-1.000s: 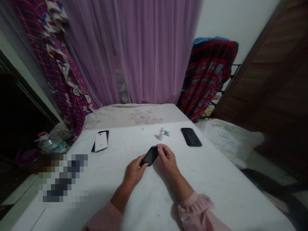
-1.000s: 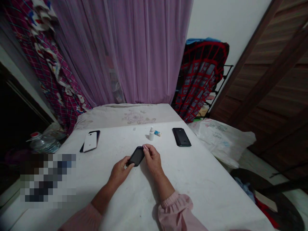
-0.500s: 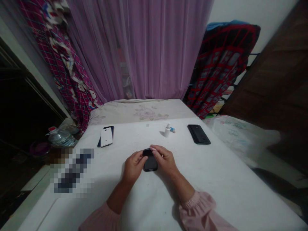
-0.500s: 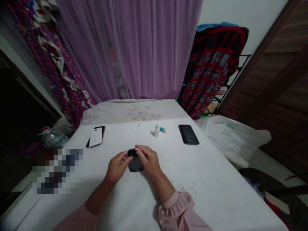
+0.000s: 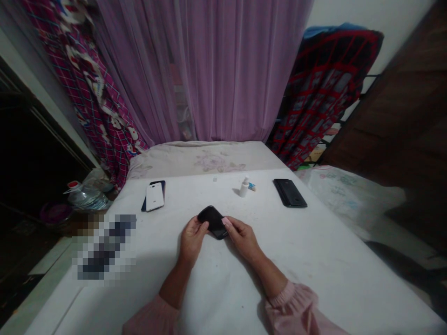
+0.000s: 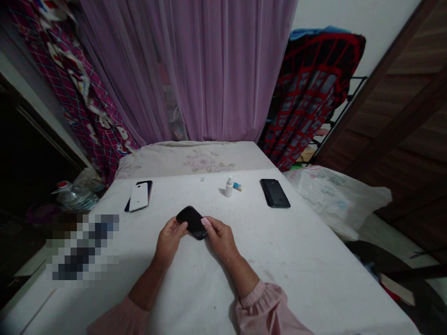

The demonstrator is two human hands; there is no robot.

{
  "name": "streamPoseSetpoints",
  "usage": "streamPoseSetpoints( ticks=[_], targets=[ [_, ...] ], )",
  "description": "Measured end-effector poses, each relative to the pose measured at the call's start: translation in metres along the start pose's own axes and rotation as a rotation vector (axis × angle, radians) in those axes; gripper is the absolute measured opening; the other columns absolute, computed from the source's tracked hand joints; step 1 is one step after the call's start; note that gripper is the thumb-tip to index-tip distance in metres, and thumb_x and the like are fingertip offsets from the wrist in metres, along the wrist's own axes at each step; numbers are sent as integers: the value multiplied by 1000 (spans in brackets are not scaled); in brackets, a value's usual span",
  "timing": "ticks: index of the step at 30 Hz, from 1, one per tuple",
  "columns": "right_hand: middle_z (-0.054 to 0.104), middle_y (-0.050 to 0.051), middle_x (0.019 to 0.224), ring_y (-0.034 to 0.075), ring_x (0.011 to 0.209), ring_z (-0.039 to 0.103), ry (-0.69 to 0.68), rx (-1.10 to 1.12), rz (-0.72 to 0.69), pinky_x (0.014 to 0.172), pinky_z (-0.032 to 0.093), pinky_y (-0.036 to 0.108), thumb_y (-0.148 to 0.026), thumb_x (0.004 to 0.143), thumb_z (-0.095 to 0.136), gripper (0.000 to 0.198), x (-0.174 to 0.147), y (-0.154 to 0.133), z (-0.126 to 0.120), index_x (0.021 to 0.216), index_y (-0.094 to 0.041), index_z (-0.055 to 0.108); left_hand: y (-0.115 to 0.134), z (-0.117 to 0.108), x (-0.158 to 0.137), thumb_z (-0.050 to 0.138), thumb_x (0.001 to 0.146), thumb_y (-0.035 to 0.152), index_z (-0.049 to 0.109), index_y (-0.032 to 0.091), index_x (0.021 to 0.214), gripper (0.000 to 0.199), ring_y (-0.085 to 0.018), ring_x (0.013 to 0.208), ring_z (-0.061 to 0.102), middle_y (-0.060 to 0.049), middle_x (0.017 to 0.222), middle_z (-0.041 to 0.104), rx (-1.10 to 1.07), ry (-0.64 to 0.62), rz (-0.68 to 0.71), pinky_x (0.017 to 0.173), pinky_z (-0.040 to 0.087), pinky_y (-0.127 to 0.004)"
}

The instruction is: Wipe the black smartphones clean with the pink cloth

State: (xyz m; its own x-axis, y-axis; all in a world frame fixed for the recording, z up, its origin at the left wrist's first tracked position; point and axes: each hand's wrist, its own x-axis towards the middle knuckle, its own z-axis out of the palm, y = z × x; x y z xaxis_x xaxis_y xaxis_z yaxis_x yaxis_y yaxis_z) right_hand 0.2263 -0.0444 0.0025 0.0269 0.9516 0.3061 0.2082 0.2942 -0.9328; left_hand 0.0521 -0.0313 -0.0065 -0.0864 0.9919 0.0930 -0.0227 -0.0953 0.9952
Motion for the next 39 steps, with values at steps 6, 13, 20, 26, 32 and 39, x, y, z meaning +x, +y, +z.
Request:
streamPoseSetpoints(
  ticks=[6, 13, 20, 26, 32, 39],
  targets=[
    [74, 7, 92, 20, 85, 67, -128, -418, -376, 77, 53, 35, -33, 94, 51, 25, 17, -3, -32, 103, -26, 73, -4, -5, 0, 65, 77, 31, 65, 21, 111, 35, -17, 85, 69, -5, 99, 73, 316, -114, 137, 78, 57, -29],
    [73, 7, 95, 19, 87, 66, -182, -425, -454, 77, 54, 33, -33, 95, 50, 25, 6, -3, -27, 111, -28, 69, 11, -9, -11, 58, 83, 26, 69, 24, 91, 14, -17, 81, 68, -1, 86, 74, 618, -163, 331, 77, 53, -28],
    [73, 5, 85, 19, 77, 66, -95, -480, -214, 71, 50, 30, -40, 96, 46, 31, -3, 15, -32, 101, -26, 73, 6, -7, -16, 57, 84, 30, 68, 24, 92, 15, -17, 77, 68, 0, 84, 73, 639, -57, 300, 72, 52, -26],
    [72, 5, 84, 18, 81, 62, -153, -608, -268, 77, 44, 30, -35, 96, 47, 28, -7, 16, -34, 99, -24, 72, 5, -11, -16, 57, 85, 34, 66, 25, 94, 16, -17, 74, 68, 1, 83, 73, 692, -13, 252, 69, 50, -26],
    [73, 6, 91, 21, 86, 66, 18, -360, -89, 80, 50, 35, -46, 94, 46, 35, -5, 14, -37, 95, -24, 73, 0, -19, -4, 57, 86, 33, 66, 24, 99, 18, -21, 83, 67, -3, 89, 72, 815, 9, 225, 74, 52, -31],
    [55, -6, 54, 10, 40, 46, 344, 274, 334, 37, 39, 22, -61, 68, 72, 55, 5, 24, -46, 101, -18, 65, -11, -19, -7, 68, 78, 35, 61, 23, 113, 38, -28, 111, 61, -8, 112, 70, 963, -126, 408, 106, 37, -51]
  ],
)
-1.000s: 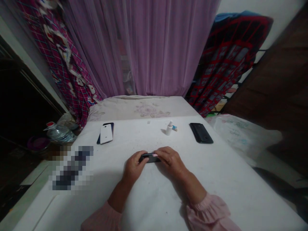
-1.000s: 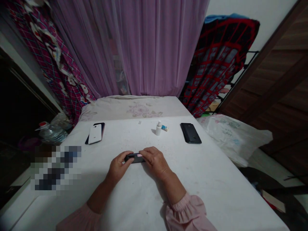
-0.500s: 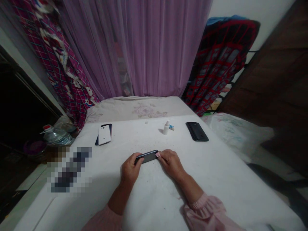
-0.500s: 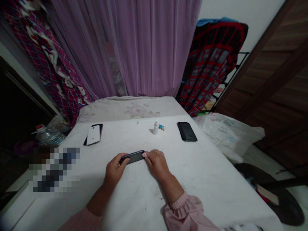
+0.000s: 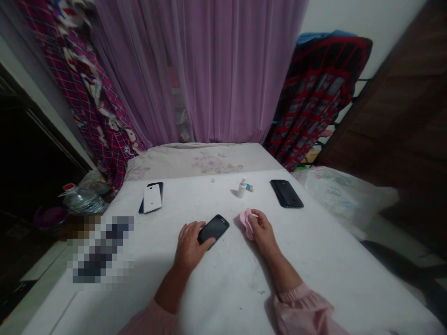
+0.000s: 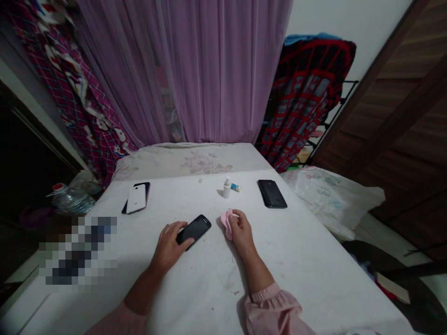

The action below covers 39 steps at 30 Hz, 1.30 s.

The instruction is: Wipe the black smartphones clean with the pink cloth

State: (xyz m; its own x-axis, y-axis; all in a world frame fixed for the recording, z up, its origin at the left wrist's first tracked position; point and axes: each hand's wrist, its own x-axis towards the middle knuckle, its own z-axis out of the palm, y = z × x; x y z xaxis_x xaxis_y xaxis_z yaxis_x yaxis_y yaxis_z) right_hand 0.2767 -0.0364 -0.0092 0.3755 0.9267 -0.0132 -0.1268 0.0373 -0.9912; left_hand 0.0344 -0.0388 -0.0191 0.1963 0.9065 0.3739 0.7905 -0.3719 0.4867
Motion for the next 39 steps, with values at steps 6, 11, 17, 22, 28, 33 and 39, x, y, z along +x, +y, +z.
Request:
streamPoseSetpoints(
  ticks=[6, 11, 17, 22, 28, 33, 39],
  targets=[
    [67, -1, 72, 9, 54, 57, -41, 362, 250, 42, 47, 16, -43, 55, 87, 46, 6, -16, -7, 89, -18, 68, -2, 7, -17, 73, 69, 49, 54, 16, 125, 68, -38, 130, 46, -18, 135, 56, 186, -19, 44, 112, 26, -57],
    [71, 2, 84, 12, 60, 63, -62, 391, 301, 44, 51, 18, -34, 61, 84, 37, 6, -19, -6, 93, -19, 70, 1, 3, -14, 67, 76, 38, 54, 18, 124, 54, -35, 132, 45, -15, 135, 56, 201, -87, 20, 113, 23, -58],
    [71, 5, 93, 15, 65, 63, 28, 207, 171, 38, 42, 18, -40, 59, 83, 49, 4, -14, -5, 102, -21, 68, 5, 0, 2, 67, 77, 39, 45, 26, 137, 66, -33, 140, 33, -9, 147, 46, 152, -304, 89, 115, 15, -61],
    [70, 6, 84, 22, 82, 63, -34, -408, -211, 73, 52, 37, -41, 76, 64, 24, -4, -9, -10, 88, -21, 71, 0, 0, -1, 68, 77, 44, 49, 19, 132, 64, -32, 140, 33, -13, 147, 45, 144, -287, 91, 117, 16, -56],
    [69, 7, 101, 20, 92, 62, -260, -1003, -404, 80, 47, 30, -31, 90, 47, 31, -15, -8, -16, 106, -25, 72, 5, -2, -3, 69, 77, 41, 54, 22, 121, 50, -31, 138, 37, -11, 144, 50, 128, -250, 89, 117, 18, -57],
    [68, 7, 97, 19, 87, 63, -199, -1268, -321, 74, 44, 26, -25, 93, 44, 32, 11, -20, -20, 110, -23, 70, 16, 0, 0, 71, 75, 44, 55, 23, 117, 50, -31, 138, 38, -10, 143, 50, 122, -227, 47, 117, 16, -57],
    [67, 5, 96, 18, 91, 60, -288, -1189, -354, 77, 43, 25, -26, 91, 50, 26, 28, -30, -4, 103, -25, 73, 20, 2, 1, 72, 73, 44, 54, 22, 118, 53, -31, 139, 35, -11, 145, 48, 123, -225, 14, 117, 14, -57]
  ],
)
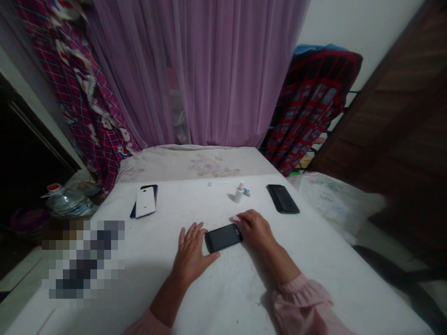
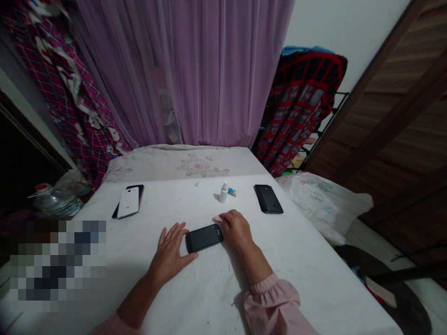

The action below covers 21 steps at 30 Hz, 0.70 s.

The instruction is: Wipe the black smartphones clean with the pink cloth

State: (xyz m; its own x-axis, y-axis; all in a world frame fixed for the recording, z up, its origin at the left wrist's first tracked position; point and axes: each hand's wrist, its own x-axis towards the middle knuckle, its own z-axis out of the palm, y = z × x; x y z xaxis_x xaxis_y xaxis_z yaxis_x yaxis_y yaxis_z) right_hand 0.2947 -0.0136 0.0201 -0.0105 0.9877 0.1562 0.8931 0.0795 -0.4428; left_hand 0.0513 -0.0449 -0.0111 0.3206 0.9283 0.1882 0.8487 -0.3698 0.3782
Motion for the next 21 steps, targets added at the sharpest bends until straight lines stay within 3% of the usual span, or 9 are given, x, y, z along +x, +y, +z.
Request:
streamPoseSetpoints(
  ticks=[8, 16, 18, 21],
  targets=[
    [69, 4, 96, 17, 95, 60, -185, 71, -142, 84, 42, 25, -15, 86, 53, 25, 16, -7, 13, 95, -23, 74, -4, 3, 0, 66, 79, 40, 52, 23, 121, 47, -29, 139, 36, -10, 144, 50, -22, 21, 27, 117, 13, -56],
    [70, 7, 94, 18, 91, 60, -298, -78, -469, 83, 43, 27, -14, 88, 52, 26, 23, -63, 21, 99, -21, 74, 3, 1, 1, 67, 78, 42, 54, 22, 121, 49, -31, 139, 35, -11, 145, 48, 18, 26, 38, 116, 13, -60],
    [70, 8, 95, 18, 92, 60, -287, -62, -510, 83, 43, 27, -15, 88, 52, 26, 24, -60, 22, 100, -20, 74, 4, 0, 1, 67, 78, 41, 54, 22, 120, 48, -32, 139, 35, -12, 145, 48, 22, 34, 40, 116, 13, -60],
    [69, 7, 93, 19, 92, 60, -264, -14, -523, 84, 44, 29, -14, 86, 52, 26, 24, -32, 15, 97, -21, 75, 4, -1, 1, 68, 78, 39, 54, 21, 119, 47, -32, 139, 34, -12, 145, 48, 28, 27, 38, 115, 14, -61]
  ],
)
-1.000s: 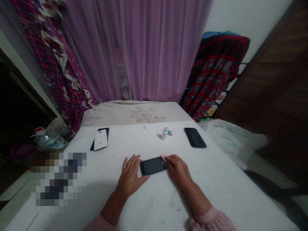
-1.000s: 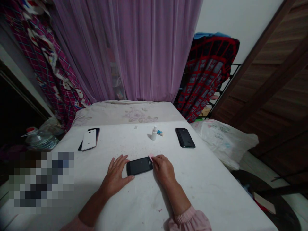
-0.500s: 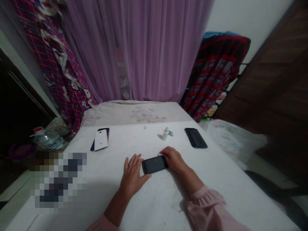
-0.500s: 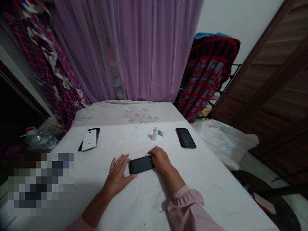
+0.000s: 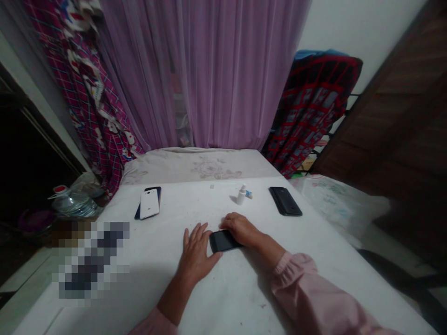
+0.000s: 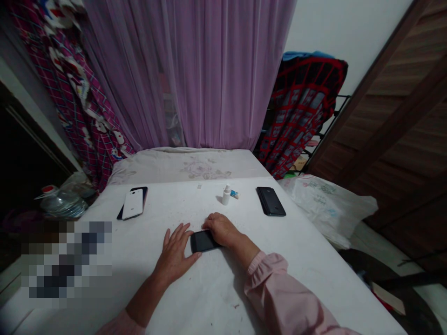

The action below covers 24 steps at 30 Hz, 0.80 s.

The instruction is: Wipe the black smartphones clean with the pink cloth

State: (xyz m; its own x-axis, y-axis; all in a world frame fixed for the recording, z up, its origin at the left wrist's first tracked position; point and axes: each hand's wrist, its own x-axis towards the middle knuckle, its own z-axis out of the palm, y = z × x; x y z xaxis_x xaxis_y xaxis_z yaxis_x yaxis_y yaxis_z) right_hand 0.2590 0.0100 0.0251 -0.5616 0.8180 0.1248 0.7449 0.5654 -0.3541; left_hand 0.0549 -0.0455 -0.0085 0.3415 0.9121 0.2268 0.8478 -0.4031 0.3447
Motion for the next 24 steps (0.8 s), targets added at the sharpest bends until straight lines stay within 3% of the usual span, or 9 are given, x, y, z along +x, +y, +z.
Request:
streamPoseSetpoints(
  ticks=[6, 10, 12, 14, 17, 21, 24],
  targets=[
    [70, 8, 90, 19, 87, 63, 191, 241, 209, 81, 47, 31, -17, 82, 50, 26, -50, 54, -17, 88, -18, 75, -1, 3, 0, 67, 78, 39, 55, 21, 117, 45, -32, 139, 34, -12, 145, 47, 0, 10, -7, 116, 13, -60],
    [72, 7, 82, 20, 78, 65, 466, 572, 553, 74, 50, 33, -36, 80, 57, 28, -65, 50, -6, 89, -16, 74, -4, 4, 0, 67, 78, 41, 52, 21, 126, 55, -32, 140, 33, -13, 147, 45, 7, -8, -18, 116, 12, -59],
    [73, 7, 82, 22, 76, 66, 556, 582, 702, 71, 50, 33, -39, 82, 54, 33, -65, 35, 6, 94, -15, 74, -4, 3, 0, 67, 78, 43, 50, 22, 130, 58, -32, 141, 31, -12, 148, 44, 7, -28, -10, 116, 11, -60],
    [73, 8, 95, 22, 86, 66, 540, 410, 699, 78, 50, 33, -36, 82, 54, 29, -60, 17, 15, 96, -19, 74, -3, 2, 1, 66, 79, 43, 52, 23, 129, 56, -33, 141, 31, -11, 148, 44, 9, -46, -2, 116, 10, -61],
    [73, 7, 101, 22, 94, 67, 398, 193, 665, 83, 48, 32, -34, 89, 49, 29, -41, -1, 19, 98, -23, 74, 0, 1, 2, 66, 80, 42, 53, 23, 127, 53, -33, 141, 32, -11, 147, 45, 6, -57, -5, 115, 9, -63],
    [75, 5, 97, 22, 92, 68, 329, 124, 705, 79, 49, 31, -33, 89, 51, 26, -23, -6, 12, 93, -25, 75, 3, 3, 5, 65, 81, 40, 54, 23, 124, 48, -33, 140, 32, -12, 147, 46, -12, -24, -17, 114, 9, -64],
    [76, 4, 95, 22, 91, 69, 335, 111, 715, 77, 49, 30, -31, 89, 51, 26, -34, -7, 12, 94, -26, 75, 5, 4, 7, 64, 82, 37, 54, 21, 124, 47, -34, 141, 31, -14, 146, 46, -19, -11, -23, 113, 8, -65]
  ],
)
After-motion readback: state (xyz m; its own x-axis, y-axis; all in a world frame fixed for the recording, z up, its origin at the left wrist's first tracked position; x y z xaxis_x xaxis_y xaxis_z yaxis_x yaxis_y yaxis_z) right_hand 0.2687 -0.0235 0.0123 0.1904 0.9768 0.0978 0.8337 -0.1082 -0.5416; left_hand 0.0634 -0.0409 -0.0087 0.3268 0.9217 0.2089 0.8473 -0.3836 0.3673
